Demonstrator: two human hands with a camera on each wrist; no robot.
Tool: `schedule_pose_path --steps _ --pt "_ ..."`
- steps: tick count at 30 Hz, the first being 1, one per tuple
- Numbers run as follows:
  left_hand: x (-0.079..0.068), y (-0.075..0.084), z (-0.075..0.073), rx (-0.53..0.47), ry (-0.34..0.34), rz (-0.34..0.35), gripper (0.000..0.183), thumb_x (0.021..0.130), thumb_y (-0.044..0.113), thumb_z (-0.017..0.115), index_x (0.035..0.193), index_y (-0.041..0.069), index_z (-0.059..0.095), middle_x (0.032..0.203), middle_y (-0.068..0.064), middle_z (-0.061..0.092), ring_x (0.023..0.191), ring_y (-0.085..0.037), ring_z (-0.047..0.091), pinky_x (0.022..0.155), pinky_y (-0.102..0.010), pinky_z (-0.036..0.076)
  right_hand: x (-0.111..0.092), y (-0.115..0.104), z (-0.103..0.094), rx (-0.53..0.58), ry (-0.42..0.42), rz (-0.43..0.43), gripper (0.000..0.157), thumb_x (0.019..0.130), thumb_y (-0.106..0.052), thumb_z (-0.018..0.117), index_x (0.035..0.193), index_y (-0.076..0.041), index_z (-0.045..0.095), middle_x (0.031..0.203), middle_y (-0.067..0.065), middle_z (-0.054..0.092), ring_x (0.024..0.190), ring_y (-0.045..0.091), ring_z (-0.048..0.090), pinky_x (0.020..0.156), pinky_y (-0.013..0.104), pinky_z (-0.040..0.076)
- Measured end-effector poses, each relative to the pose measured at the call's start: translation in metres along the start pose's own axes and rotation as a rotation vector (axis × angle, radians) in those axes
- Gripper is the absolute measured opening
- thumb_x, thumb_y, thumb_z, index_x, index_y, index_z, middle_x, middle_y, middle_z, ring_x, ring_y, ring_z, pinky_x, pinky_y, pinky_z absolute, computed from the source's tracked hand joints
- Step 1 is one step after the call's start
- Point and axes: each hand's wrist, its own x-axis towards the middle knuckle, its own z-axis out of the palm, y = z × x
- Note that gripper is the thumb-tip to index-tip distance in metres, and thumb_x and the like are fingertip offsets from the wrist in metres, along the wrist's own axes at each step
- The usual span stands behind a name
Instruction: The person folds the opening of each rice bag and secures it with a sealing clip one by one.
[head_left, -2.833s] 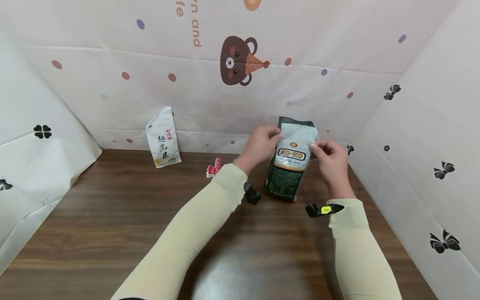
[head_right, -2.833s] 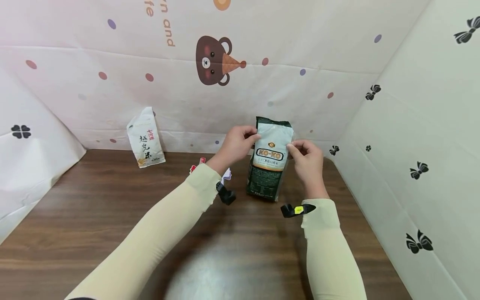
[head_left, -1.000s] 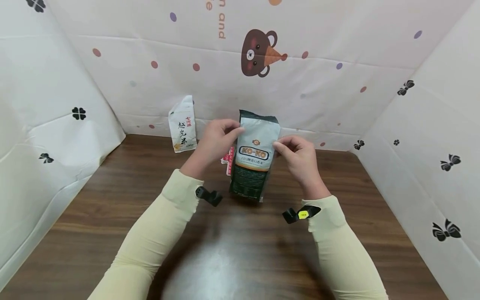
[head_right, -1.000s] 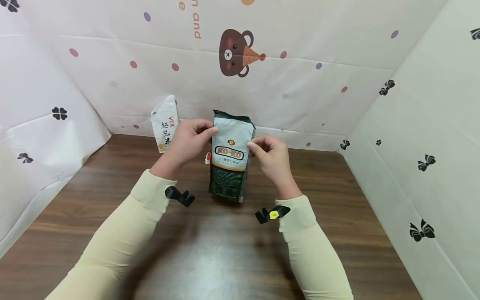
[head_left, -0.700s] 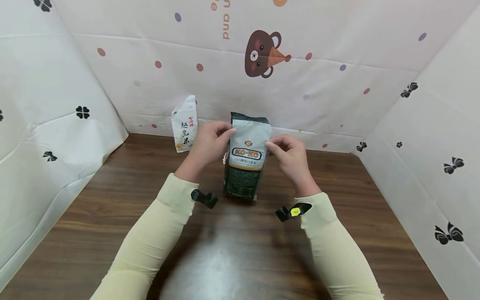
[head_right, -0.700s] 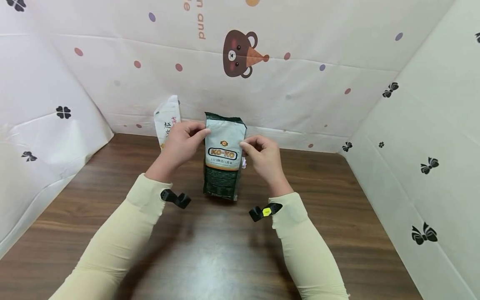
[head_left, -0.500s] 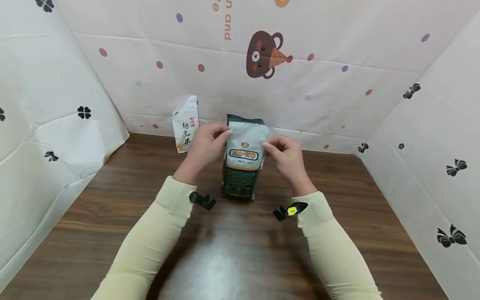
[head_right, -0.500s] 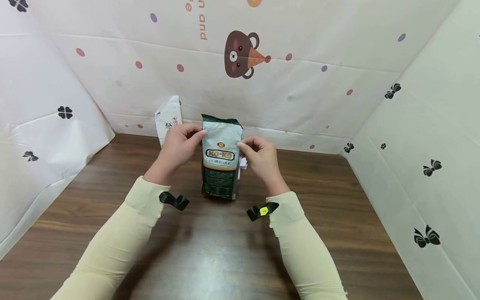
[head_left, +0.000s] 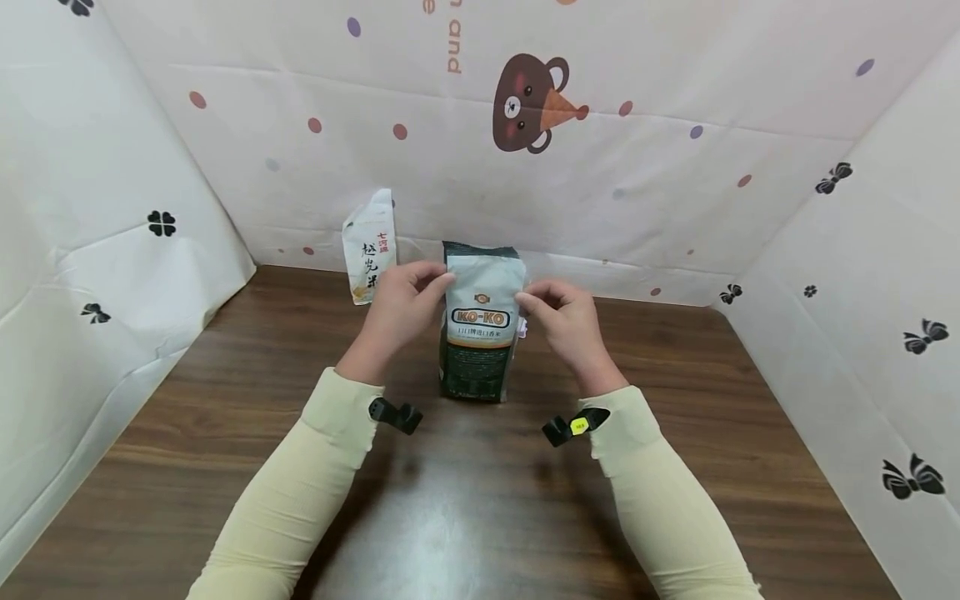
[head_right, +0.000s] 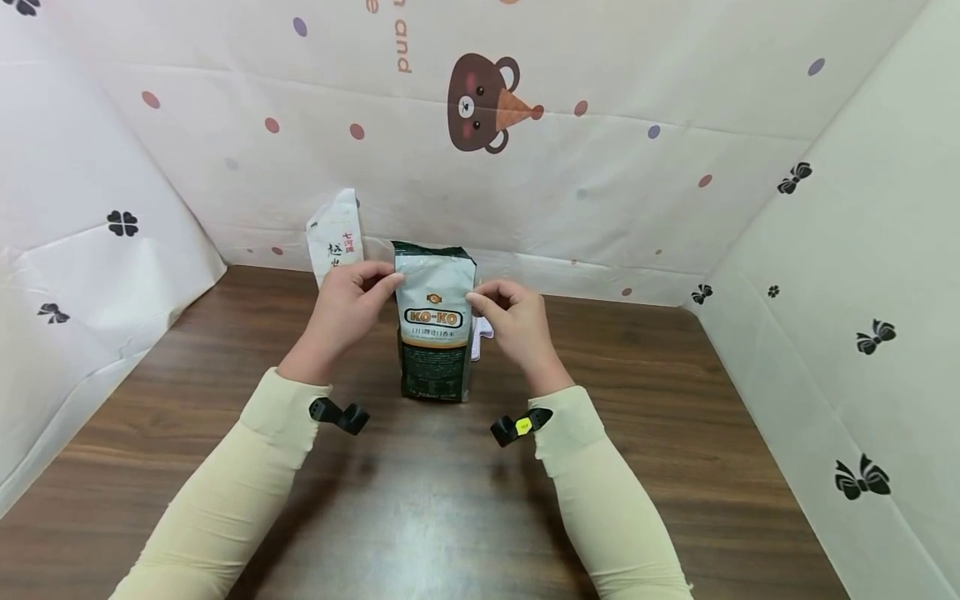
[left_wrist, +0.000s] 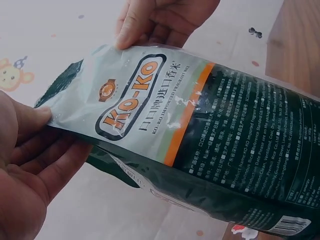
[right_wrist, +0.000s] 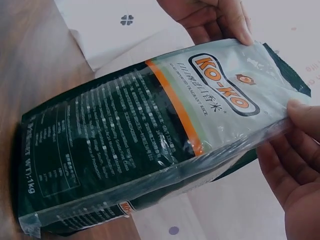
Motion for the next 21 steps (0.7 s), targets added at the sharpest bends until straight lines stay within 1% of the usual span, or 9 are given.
schedule_pose_path --steps 2,6,8,10,12,14,16,19,21 --pt "0.000 0.000 0.000 -0.001 0.004 0.010 0.025 0.096 0.029 0.062 0.108 0.010 0.072 0.095 -0.006 0.071 0.078 -0.018 0.059 0.068 -0.032 0.051 0.001 0.000 0.000 -0.012 -0.003 0.013 0.026 0.088 -0.033 0.071 0.094 -0.007 0.071 0.087 0.009 0.067 0.083 0.030 0.061 0.070 0.034 0.052" --pt "0.000 -0.001 -0.001 -0.007 0.003 0.002 0.023 0.095 0.028 0.062 0.107 0.010 0.072 0.095 -0.005 0.071 0.079 -0.018 0.059 0.068 -0.032 0.051 0.004 -0.002 -0.001 0.005 0.017 0.032 0.030 0.087 -0.032 0.073 0.104 -0.008 0.065 0.093 0.003 0.062 0.086 0.023 0.057 0.072 0.029 0.049" --pt "-0.001 0.001 -0.001 -0.006 -0.001 -0.001 0.023 0.095 0.027 0.062 0.107 0.010 0.071 0.096 -0.006 0.071 0.080 -0.018 0.059 0.069 -0.032 0.051 0.006 -0.005 -0.002 0.006 0.037 0.019 0.037 0.086 -0.030 0.074 0.113 -0.010 0.061 0.099 0.003 0.060 0.091 0.019 0.056 0.077 0.027 0.049" --pt "-0.001 0.002 -0.001 -0.004 -0.004 -0.001 0.022 0.095 0.027 0.063 0.106 0.010 0.071 0.097 -0.006 0.071 0.080 -0.018 0.059 0.070 -0.032 0.052 0.010 -0.008 -0.003 -0.010 0.039 0.004 0.046 0.084 -0.032 0.076 0.123 -0.015 0.058 0.111 0.004 0.059 0.097 0.020 0.056 0.081 0.031 0.049" --pt "-0.002 0.004 -0.002 -0.004 -0.009 -0.002 0.021 0.095 0.026 0.062 0.106 0.009 0.071 0.097 -0.007 0.070 0.080 -0.019 0.059 0.070 -0.033 0.052 0.016 -0.012 -0.003 -0.043 0.002 0.017 0.056 0.083 -0.037 0.076 0.133 -0.022 0.054 0.125 0.002 0.057 0.104 0.021 0.056 0.086 0.036 0.050" --pt "-0.002 0.005 -0.002 -0.002 -0.014 -0.005 0.021 0.095 0.026 0.062 0.105 0.010 0.071 0.097 -0.007 0.070 0.081 -0.019 0.060 0.070 -0.033 0.052 0.021 -0.013 -0.003 -0.068 -0.059 0.052 0.063 0.082 -0.043 0.075 0.138 -0.030 0.049 0.138 0.000 0.052 0.112 0.023 0.056 0.088 0.041 0.051" --pt "-0.003 0.006 -0.003 -0.005 -0.022 -0.016 0.020 0.095 0.026 0.063 0.105 0.011 0.071 0.097 -0.006 0.070 0.081 -0.019 0.060 0.070 -0.033 0.052 0.026 -0.014 -0.003 -0.083 -0.129 0.091 0.066 0.082 -0.047 0.074 0.140 -0.033 0.047 0.145 -0.002 0.048 0.116 0.025 0.056 0.090 0.044 0.051" --pt "-0.004 0.005 -0.003 -0.008 -0.033 -0.028 0.019 0.095 0.026 0.063 0.104 0.012 0.071 0.097 -0.005 0.070 0.082 -0.018 0.060 0.071 -0.032 0.052 0.029 -0.014 -0.001 -0.052 -0.181 0.112 0.062 0.083 -0.043 0.074 0.138 -0.025 0.051 0.139 0.003 0.054 0.115 0.023 0.058 0.090 0.043 0.052" --pt "-0.004 0.005 -0.004 -0.011 -0.038 -0.028 0.018 0.094 0.026 0.064 0.104 0.012 0.071 0.097 -0.005 0.069 0.081 -0.018 0.060 0.070 -0.033 0.053 0.029 -0.014 0.000 -0.029 -0.181 0.090 0.053 0.085 -0.037 0.074 0.130 -0.017 0.057 0.126 0.006 0.061 0.105 0.022 0.061 0.085 0.040 0.054"
